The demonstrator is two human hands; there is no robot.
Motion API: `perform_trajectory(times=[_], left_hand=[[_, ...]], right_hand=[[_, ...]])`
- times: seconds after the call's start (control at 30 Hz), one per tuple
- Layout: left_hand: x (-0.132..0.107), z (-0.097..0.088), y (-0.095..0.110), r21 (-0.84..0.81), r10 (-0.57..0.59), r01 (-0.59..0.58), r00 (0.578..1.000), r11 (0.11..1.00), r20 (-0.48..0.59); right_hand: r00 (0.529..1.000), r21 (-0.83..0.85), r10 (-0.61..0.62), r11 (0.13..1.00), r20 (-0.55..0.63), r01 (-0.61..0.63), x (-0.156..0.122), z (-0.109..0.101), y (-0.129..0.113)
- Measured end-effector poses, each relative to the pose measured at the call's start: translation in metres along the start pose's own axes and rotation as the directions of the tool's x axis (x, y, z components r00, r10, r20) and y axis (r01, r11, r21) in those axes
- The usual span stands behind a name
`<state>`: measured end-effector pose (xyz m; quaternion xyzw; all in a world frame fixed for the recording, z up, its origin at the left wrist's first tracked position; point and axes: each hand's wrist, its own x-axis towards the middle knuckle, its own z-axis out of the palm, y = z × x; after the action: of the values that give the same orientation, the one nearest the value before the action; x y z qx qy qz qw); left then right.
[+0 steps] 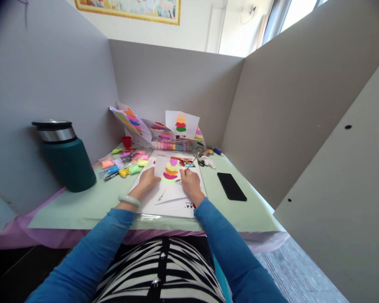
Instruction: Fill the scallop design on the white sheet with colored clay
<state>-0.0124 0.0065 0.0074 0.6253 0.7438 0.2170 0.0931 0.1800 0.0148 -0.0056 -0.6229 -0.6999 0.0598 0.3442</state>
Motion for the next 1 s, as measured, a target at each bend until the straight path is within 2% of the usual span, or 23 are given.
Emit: perform_trajectory(times=[0.33,0.7,1.0], left_hand=[[0.0004,0.0008,-0.0006,0.02,0.008,-0.008,1.0,1.0,-0.009],[-0.0001,-0.0005,-0.0004,0.017,0.01,-0.01,1.0,1.0,0.001],[0.0,0.0001,-0.0007,0.012,0.018,-0.018,1.0,1.0,-0.003]], right_hand=[[1.0,0.059,0.003,0.998,-0.029,-0.001,0.0022,0.0026,0.0044],[0.999,-0.044,0.015,0.999,-0.034,-0.016,0.0013,0.0008,0.0037],[0.999,-0.04,0.03,0.999,-0.037,-0.032,0.0032,0.0025,0.0052]])
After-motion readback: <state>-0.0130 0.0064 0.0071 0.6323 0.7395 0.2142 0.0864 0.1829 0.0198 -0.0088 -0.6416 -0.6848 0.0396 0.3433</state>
